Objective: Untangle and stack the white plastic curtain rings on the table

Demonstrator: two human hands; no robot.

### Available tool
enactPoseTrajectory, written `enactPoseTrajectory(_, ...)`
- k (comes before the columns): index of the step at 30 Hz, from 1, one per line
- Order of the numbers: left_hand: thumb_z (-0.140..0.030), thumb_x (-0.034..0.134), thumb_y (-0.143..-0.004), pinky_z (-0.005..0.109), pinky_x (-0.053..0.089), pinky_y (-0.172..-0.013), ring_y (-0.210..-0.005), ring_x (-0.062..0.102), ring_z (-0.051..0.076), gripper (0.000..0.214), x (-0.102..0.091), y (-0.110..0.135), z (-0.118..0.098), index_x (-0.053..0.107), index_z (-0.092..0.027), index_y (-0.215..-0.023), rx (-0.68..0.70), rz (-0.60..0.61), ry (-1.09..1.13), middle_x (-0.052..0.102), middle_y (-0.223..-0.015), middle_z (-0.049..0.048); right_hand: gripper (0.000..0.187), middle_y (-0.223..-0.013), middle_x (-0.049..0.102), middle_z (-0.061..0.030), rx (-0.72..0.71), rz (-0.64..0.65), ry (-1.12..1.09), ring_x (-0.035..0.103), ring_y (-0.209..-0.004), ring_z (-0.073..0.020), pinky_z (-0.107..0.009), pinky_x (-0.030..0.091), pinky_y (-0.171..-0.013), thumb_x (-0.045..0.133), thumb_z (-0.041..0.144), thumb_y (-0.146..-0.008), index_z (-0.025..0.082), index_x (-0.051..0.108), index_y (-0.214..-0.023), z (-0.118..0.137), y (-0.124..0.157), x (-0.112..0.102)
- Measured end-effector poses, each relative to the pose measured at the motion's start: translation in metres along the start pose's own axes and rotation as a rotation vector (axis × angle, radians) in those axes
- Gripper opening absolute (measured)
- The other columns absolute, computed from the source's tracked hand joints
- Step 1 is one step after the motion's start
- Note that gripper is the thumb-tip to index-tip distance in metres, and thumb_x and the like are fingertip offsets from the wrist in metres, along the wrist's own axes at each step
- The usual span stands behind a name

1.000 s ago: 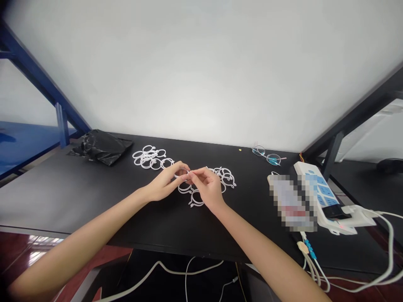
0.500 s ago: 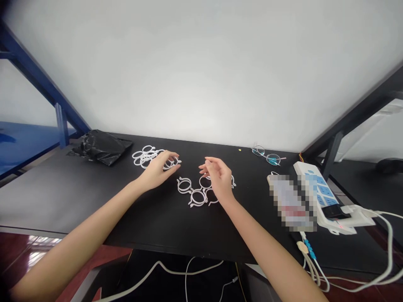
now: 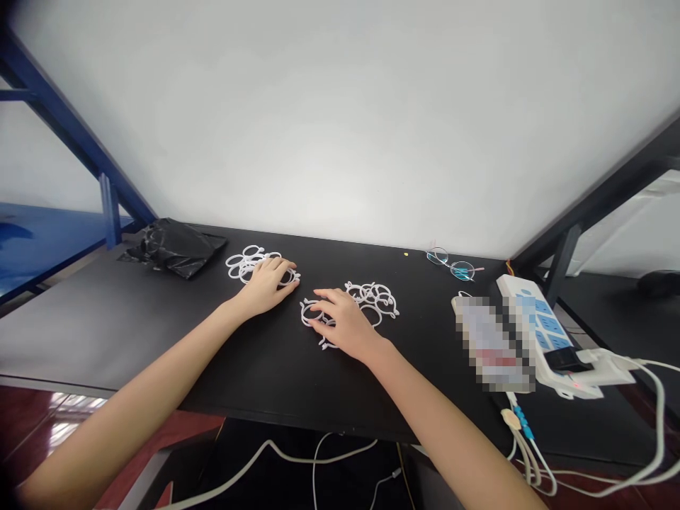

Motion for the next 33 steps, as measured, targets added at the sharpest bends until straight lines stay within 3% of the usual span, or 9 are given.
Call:
enactPoseTrajectory(4, -0.033, 0.052, -0.091, 0.051, 0.033, -0.102, -0.112, 0.050, 0.031, 0.029, -0.007, 0.000, -0.008, 0.055, -0.017, -0.116, 0.031, -0.035, 0.049, 0.060, -0.117, 0.0121, 0.007, -0.110, 0.071, -0.0098, 0.072, 0.019, -0.050, 0.067, -0.101, -0.0264, -0.047, 0.052, -0.091, 0.066, 0.025, -0.085, 0.022, 0.070, -0.080, -0.008, 0.000, 0.000)
enactPoseTrajectory(9, -0.033, 0.048, -0.095, 0.047, 0.033, -0.105, -0.110, 0.053, 0.025, 0.023, -0.022, 0.004, -0.036, 0.056, -0.020, -0.113, 0.144, -0.080, 0.232, 0.062, -0.114, 0.0081, 0.012, -0.109, 0.069, -0.0084, 0.110, 0.021, -0.101, 0.067, -0.102, -0.0250, -0.044, 0.052, -0.090, 0.063, 0.026, -0.088, 0.022, 0.066, -0.077, -0.010, -0.001, -0.002)
enactPoseTrajectory(12, -0.034, 0.050, -0.095, 0.044, 0.040, -0.100, -0.107, 0.056, 0.024, 0.024, -0.025, 0.006, -0.048, 0.057, -0.020, -0.113, 0.165, -0.068, 0.411, 0.063, -0.113, 0.0087, 0.011, -0.109, 0.068, -0.0088, 0.066, -0.077, -0.115, 0.066, -0.101, -0.0239, -0.042, 0.052, -0.089, 0.062, 0.025, -0.089, 0.022, 0.065, -0.079, -0.007, -0.001, -0.006)
enactPoseTrajectory(15, -0.039, 0.058, -0.091, 0.041, 0.047, -0.095, -0.108, 0.059, 0.023, 0.038, -0.019, 0.007, -0.050, 0.052, -0.019, -0.123, 0.048, -0.040, 0.682, 0.062, -0.120, 0.0119, 0.010, -0.110, 0.068, -0.0090, 0.017, -0.254, -0.082, 0.066, -0.101, -0.0241, -0.042, 0.053, -0.087, 0.063, 0.025, -0.088, 0.023, 0.066, -0.079, -0.004, -0.001, -0.015)
enactPoseTrajectory(17, -0.042, 0.061, -0.089, 0.040, 0.050, -0.094, -0.106, 0.063, 0.023, 0.044, -0.011, 0.006, -0.050, 0.051, -0.017, -0.124, -0.047, 0.019, 0.907, 0.065, -0.117, 0.0128, 0.010, -0.109, 0.069, -0.0086, -0.003, -0.353, -0.057, 0.066, -0.099, -0.0246, -0.042, 0.054, -0.085, 0.064, 0.024, -0.087, 0.024, 0.066, -0.077, -0.001, 0.000, -0.020)
enactPoseTrajectory(21, -0.048, 0.057, -0.090, 0.038, 0.054, -0.089, -0.090, 0.070, 0.022, 0.037, 0.000, 0.006, -0.057, 0.066, -0.012, -0.096, -0.118, 0.236, 1.209, 0.072, -0.090, 0.0095, 0.010, -0.101, 0.071, -0.0071, -0.023, -0.447, -0.059, 0.065, -0.093, -0.0251, -0.043, 0.056, -0.077, 0.067, 0.024, -0.084, 0.026, 0.069, -0.075, 0.004, 0.002, -0.026)
enactPoseTrajectory(24, -0.049, 0.058, -0.089, 0.034, 0.055, -0.082, -0.081, 0.070, 0.020, 0.039, -0.005, 0.005, -0.056, 0.068, -0.012, -0.092, -0.127, 0.219, 1.186, 0.072, -0.083, 0.0075, 0.004, -0.105, 0.070, -0.0083, -0.032, -0.488, -0.096, 0.066, -0.093, -0.0251, -0.044, 0.057, -0.080, 0.070, 0.024, -0.082, 0.026, 0.071, -0.085, 0.007, 0.003, -0.031)
enactPoseTrajectory(28, -0.051, 0.050, -0.093, 0.024, 0.046, -0.055, -0.056, 0.055, 0.011, 0.043, -0.015, 0.003, -0.050, 0.070, -0.013, -0.097, -0.095, 0.154, 0.945, 0.065, -0.071, 0.0029, 0.018, -0.115, 0.067, -0.0093, 0.069, -0.485, -0.209, 0.066, -0.098, -0.0243, -0.042, 0.058, -0.083, 0.066, 0.027, -0.086, 0.026, 0.069, -0.103, 0.001, 0.003, -0.034)
enactPoseTrajectory(33, -0.047, 0.046, -0.096, 0.023, 0.038, -0.054, -0.062, 0.046, 0.012, 0.041, -0.026, 0.003, -0.054, 0.071, -0.015, -0.103, 0.087, 0.178, 0.805, 0.059, -0.072, 0.0024, 0.024, -0.083, 0.071, -0.0035, 0.286, -0.289, -0.606, 0.067, -0.073, -0.0176, -0.035, 0.060, -0.072, 0.066, 0.038, -0.085, 0.023, 0.070, -0.104, -0.017, 0.000, -0.017)
Point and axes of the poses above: each hand's wrist, its own y-axis away from the middle knuckle, its own x-axis out of the palm, z = x × y, the point moved 5 cm from there along -y, towards the middle knuckle
